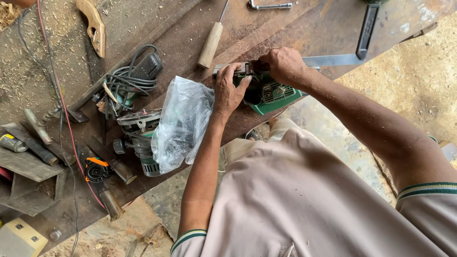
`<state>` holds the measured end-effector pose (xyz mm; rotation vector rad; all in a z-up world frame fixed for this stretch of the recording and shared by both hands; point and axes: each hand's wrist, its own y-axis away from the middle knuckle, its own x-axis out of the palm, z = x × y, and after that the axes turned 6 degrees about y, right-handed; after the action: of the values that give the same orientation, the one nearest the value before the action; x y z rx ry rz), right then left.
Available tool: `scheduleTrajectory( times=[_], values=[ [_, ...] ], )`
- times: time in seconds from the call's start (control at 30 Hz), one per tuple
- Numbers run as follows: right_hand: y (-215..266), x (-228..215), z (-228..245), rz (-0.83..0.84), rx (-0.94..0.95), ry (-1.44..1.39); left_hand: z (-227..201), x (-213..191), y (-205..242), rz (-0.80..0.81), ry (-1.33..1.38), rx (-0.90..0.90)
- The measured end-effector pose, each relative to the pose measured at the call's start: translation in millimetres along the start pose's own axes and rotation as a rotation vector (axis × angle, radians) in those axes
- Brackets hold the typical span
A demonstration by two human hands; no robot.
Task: Adjusting and repairing the components of a handheld electric wood planer on a workbench.
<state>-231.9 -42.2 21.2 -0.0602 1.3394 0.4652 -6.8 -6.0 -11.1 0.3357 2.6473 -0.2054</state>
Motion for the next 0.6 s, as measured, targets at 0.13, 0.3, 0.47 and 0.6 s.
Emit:
scheduleTrajectory(
  times=[0.13,0.3,0.47,0.6],
  values=[
    [-3.6,5.1,-2.7,0.024,0.013,-0.011,0.1,5.1,-1.4,-0.055,-0.016,0.013],
    [-2.5,0.9,1.3,0.002,-0.008,0.009,8.2,6.9,-4.2,-0.064,-0.026,0.039],
    [7.5,5.0,5.0,-0.056,-0.019,-0.032,2.0,-7.0,-20.8,0.056,-0.175,-0.025],
    [7.7,26.5,-12.5,-0.199,0.060,-0.169,-19.3,-24.0,-44.8,0.213,-0.304,-0.037]
  ],
)
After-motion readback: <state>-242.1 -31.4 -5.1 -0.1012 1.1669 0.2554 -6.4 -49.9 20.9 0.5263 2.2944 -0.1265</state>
